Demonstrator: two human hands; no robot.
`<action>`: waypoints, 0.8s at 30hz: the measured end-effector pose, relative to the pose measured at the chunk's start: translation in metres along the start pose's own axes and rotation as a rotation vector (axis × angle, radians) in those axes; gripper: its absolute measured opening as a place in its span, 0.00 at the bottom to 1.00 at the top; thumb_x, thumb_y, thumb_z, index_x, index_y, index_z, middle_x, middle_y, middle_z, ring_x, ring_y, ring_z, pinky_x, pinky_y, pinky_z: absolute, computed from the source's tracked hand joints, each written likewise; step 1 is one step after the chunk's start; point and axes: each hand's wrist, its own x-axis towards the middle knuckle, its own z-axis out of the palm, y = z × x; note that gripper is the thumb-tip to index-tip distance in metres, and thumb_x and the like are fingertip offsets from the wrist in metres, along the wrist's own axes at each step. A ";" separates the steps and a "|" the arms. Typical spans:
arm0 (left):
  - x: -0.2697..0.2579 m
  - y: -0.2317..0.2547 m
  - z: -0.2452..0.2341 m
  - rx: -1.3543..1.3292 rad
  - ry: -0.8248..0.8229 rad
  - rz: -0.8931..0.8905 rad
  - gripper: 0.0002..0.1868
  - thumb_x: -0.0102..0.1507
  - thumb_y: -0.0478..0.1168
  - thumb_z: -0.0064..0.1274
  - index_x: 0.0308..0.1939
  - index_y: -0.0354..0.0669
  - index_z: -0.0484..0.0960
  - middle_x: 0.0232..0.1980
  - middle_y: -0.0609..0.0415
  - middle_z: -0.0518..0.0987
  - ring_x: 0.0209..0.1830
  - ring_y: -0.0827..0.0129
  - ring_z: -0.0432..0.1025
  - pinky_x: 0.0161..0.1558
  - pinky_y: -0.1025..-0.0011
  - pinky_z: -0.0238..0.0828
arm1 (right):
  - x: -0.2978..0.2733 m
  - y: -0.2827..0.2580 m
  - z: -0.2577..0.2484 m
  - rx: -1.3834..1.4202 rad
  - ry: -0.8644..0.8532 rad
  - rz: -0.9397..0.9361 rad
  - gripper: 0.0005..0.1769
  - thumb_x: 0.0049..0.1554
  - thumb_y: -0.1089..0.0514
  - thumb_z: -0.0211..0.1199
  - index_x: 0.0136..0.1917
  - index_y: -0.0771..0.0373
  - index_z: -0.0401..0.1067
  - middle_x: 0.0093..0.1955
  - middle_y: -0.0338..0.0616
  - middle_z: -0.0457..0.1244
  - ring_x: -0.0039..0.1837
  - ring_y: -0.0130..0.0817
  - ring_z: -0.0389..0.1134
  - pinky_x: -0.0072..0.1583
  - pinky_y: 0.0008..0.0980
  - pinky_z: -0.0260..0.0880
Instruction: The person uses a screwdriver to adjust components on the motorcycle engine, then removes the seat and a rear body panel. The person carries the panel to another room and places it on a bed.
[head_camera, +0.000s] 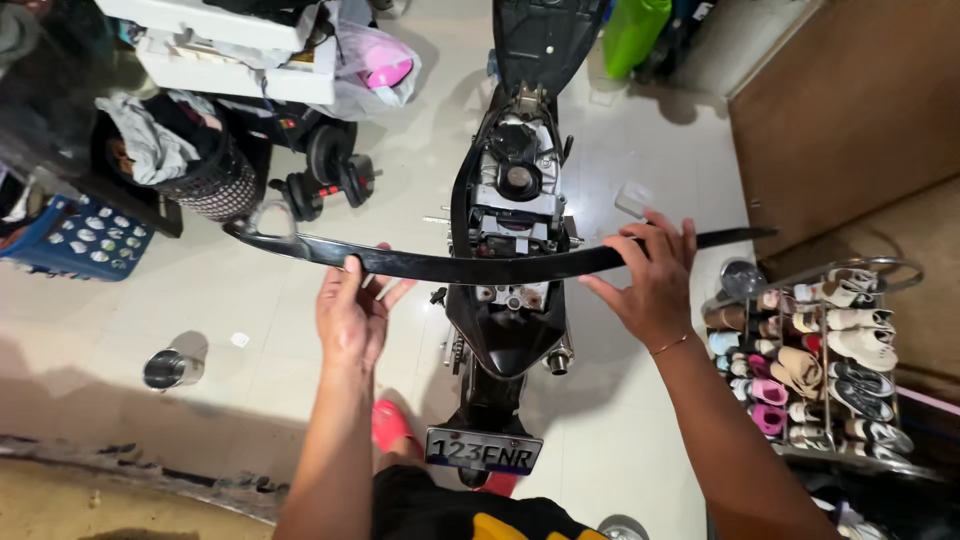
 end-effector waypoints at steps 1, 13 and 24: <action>0.003 0.006 -0.005 0.018 0.006 -0.012 0.10 0.74 0.42 0.44 0.54 0.41 0.73 0.57 0.42 0.79 0.51 0.56 0.78 0.52 0.47 0.80 | 0.001 -0.005 0.001 0.012 0.009 -0.035 0.30 0.42 0.44 0.80 0.53 0.54 0.73 0.59 0.41 0.63 0.75 0.48 0.58 0.80 0.61 0.40; 0.129 0.118 -0.118 -0.011 0.099 -0.118 0.13 0.72 0.47 0.42 0.54 0.43 0.70 0.58 0.48 0.77 0.63 0.49 0.73 0.62 0.38 0.72 | 0.119 -0.138 0.088 0.090 0.040 -0.184 0.30 0.42 0.48 0.81 0.54 0.58 0.72 0.53 0.42 0.63 0.67 0.49 0.61 0.77 0.59 0.51; 0.271 0.251 -0.258 0.007 0.089 -0.200 0.15 0.73 0.49 0.47 0.50 0.40 0.75 0.53 0.48 0.76 0.58 0.54 0.73 0.64 0.43 0.73 | 0.223 -0.307 0.200 0.218 -0.013 -0.101 0.30 0.37 0.50 0.82 0.50 0.61 0.73 0.50 0.46 0.62 0.60 0.50 0.60 0.66 0.52 0.61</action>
